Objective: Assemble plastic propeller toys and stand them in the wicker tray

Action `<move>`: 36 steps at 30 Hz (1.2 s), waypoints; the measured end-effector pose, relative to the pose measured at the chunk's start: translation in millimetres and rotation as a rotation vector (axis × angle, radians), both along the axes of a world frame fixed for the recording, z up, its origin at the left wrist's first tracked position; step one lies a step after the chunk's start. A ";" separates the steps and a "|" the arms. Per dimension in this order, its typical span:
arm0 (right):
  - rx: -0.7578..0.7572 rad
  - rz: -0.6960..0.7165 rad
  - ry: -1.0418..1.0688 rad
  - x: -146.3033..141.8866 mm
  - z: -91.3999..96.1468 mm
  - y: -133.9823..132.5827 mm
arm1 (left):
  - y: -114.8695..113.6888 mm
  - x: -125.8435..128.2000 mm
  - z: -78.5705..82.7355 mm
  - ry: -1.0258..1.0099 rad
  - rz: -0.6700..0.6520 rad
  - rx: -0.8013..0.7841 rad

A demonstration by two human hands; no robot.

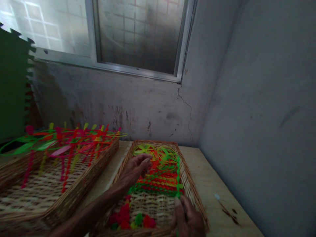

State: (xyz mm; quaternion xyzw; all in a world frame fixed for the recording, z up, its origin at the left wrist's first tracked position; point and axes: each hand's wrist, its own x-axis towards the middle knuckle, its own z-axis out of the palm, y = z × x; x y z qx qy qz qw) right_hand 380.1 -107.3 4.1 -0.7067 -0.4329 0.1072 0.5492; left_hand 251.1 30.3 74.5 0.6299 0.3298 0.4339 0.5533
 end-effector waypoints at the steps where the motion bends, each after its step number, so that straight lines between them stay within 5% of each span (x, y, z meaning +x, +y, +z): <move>1: -0.025 -0.044 -0.099 9.7 -1.2 4.1 | 9.7 2.1 0.3 0.070 0.018 0.072; 6: -0.150 -0.247 -0.441 31.7 -18.6 13.4 | 44.9 28.2 -3.3 0.564 0.040 0.541; 11: -0.130 -0.252 -0.467 30.1 -27.6 10.9 | 60.1 62.6 -12.6 0.770 -0.042 0.703; 19: -0.072 -0.236 -0.479 26.9 -23.0 10.6 | 72.5 94.0 -34.3 1.025 -0.039 0.832; 36: -0.049 -0.278 -0.533 19.9 -16.0 8.4 | 94.6 116.8 -47.8 1.257 -0.038 0.902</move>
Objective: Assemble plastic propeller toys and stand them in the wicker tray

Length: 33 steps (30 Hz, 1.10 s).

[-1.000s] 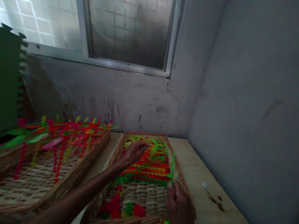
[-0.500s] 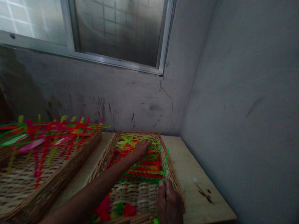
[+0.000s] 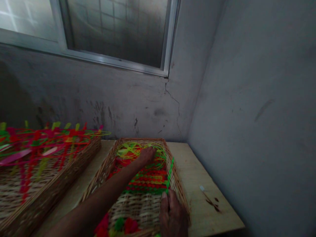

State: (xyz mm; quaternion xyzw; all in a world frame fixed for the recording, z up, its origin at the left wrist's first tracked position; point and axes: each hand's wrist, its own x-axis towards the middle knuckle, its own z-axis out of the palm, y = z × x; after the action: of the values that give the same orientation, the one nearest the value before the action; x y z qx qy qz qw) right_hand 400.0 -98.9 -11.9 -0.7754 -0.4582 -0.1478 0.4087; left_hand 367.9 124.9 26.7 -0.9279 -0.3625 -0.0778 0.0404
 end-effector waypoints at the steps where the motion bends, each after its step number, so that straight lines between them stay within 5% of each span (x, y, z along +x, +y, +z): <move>1: 0.004 0.004 0.003 0.0 -0.2 0.1 | 1.0 -0.5 0.1 0.002 -0.002 0.001; 13: -0.040 -0.017 -0.058 -0.2 5.7 -1.5 | -11.2 -39.9 25.6 -0.026 -0.199 -0.026; 22: -0.082 -0.001 -0.015 3.2 -2.4 0.0 | -23.5 -42.4 22.3 -0.050 -0.208 0.010; 29: -0.032 0.011 0.064 8.3 -6.9 2.9 | -24.0 -80.9 54.1 -0.287 -0.199 0.058; 33: 0.014 0.114 0.281 11.1 -3.6 4.2 | -43.4 -112.0 63.5 -0.575 -0.254 -0.079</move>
State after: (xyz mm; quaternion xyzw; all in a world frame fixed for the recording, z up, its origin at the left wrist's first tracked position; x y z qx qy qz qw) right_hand 411.1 -94.8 -15.5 -0.7583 -0.4385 -0.0178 0.4820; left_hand 255.9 81.4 90.1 -0.9065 -0.2432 -0.3272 -0.1098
